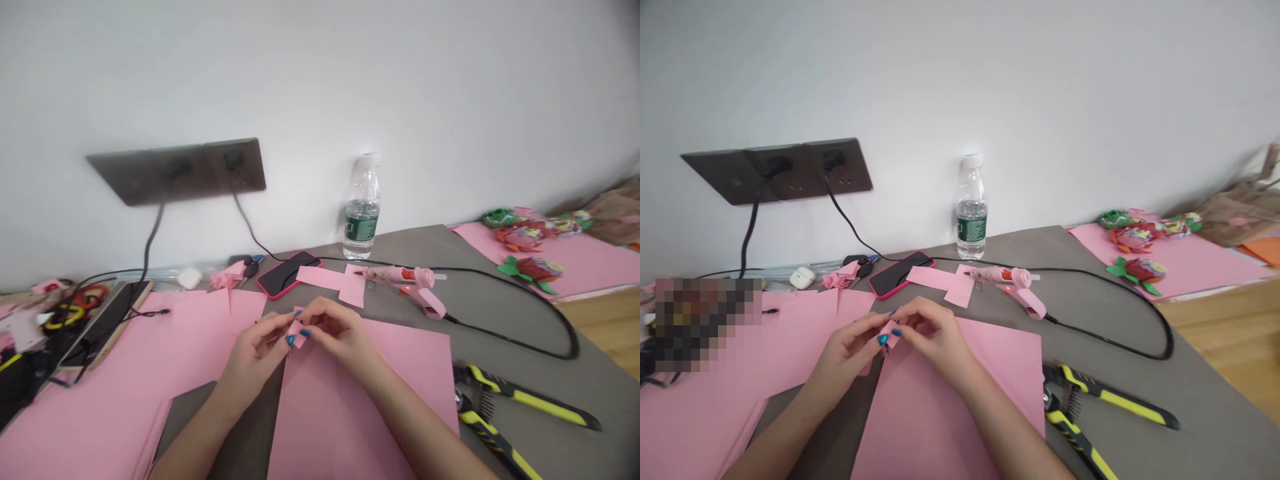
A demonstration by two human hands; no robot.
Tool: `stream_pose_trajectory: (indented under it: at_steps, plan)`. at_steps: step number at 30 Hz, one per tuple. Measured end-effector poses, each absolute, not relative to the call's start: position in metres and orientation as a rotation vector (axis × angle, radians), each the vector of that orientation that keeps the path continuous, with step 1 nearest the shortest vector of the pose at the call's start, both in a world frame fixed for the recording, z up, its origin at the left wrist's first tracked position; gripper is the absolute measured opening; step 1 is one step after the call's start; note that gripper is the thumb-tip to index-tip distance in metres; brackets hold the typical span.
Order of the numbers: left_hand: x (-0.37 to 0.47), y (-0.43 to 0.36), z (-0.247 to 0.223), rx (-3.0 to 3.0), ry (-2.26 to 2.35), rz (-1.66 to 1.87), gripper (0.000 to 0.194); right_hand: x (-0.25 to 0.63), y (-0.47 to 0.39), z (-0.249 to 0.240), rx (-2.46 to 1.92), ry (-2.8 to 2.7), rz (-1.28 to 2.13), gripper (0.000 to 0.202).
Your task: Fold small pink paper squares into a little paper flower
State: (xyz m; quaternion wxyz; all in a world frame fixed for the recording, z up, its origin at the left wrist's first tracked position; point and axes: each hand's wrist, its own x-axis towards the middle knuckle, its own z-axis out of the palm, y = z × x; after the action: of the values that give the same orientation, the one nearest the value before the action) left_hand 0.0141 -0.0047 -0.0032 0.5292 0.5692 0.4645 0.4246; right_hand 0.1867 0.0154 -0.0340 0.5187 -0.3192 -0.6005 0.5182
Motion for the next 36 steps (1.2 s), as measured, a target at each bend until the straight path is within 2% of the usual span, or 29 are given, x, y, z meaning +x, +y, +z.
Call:
stream_pose_trajectory:
  at_steps: [28,36]
  plan:
    - [0.009,-0.004,-0.014,1.454,1.114,1.032,0.027,0.187,0.012,-0.035,-0.764,-1.497,1.215,0.012]
    - [0.005,-0.005,-0.013,1.422,1.157,0.985,0.027,0.187,0.011,-0.035,-0.784,-1.609,1.102,0.027]
